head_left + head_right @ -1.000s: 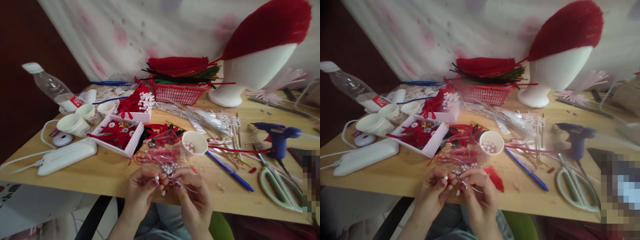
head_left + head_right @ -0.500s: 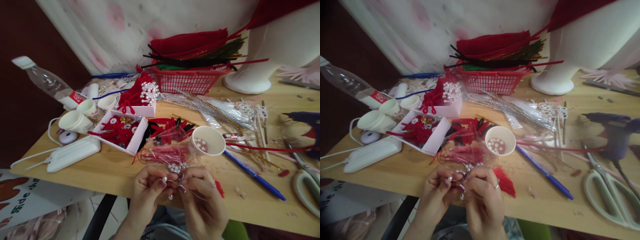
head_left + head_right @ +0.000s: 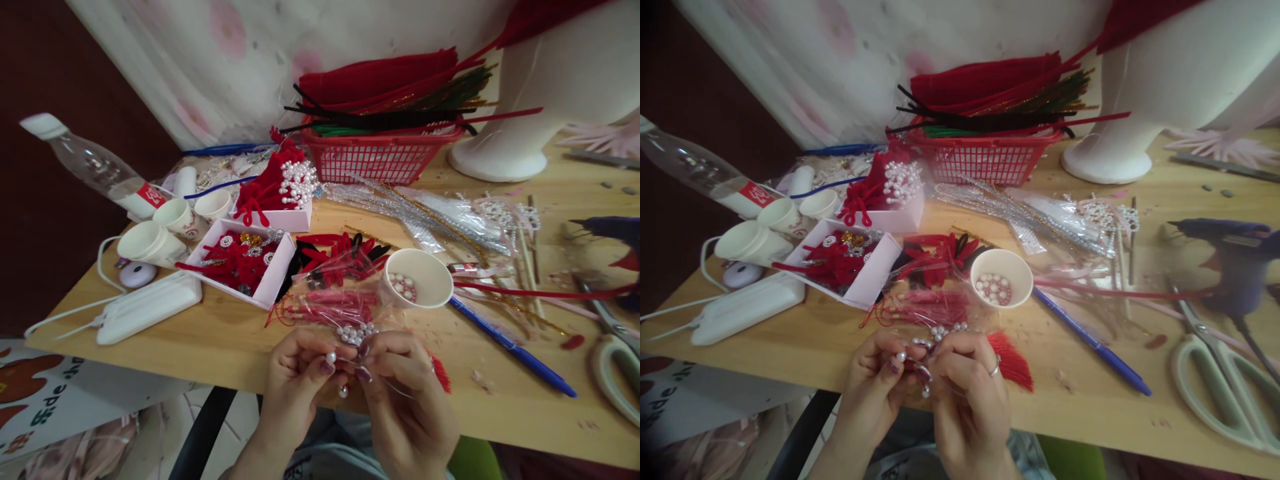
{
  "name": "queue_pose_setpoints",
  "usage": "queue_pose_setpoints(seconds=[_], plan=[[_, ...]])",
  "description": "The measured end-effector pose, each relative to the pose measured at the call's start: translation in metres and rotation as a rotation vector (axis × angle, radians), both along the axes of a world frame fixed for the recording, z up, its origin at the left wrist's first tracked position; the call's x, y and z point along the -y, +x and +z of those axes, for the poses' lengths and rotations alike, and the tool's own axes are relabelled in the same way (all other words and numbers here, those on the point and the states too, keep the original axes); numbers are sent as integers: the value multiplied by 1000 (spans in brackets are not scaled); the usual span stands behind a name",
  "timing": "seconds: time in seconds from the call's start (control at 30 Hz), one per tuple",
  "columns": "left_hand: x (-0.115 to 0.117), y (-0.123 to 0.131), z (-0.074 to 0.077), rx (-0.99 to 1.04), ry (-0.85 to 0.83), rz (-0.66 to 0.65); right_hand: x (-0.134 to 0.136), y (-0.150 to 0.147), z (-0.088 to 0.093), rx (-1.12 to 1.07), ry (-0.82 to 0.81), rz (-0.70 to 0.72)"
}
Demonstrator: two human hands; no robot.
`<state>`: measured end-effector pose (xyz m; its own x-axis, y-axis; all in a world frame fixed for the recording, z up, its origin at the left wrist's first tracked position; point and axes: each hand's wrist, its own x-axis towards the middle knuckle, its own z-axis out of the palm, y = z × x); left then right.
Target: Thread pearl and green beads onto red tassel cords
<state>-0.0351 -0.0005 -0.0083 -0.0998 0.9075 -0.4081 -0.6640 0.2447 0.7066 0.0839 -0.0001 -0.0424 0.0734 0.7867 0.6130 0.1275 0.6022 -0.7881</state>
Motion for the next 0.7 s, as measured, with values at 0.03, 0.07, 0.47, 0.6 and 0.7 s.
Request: queue_pose_setpoints(seconds=[0.03,0.07,0.47,0.6,0.7], plan=[[0,0,0,0,5,-3,0,0,0,-2,-4,2],[1,-1,-1,0,11,-7,0,0,0,-3,-7,4],[2,0,-3,5,28,-10,-1,-2,0,-20,-1,2],[2,3,-3,6,25,-1,-1,-2,1,-25,-7,-13],[1,7,-3,-4,26,16,-1,-1,1,-28,-21,-29]])
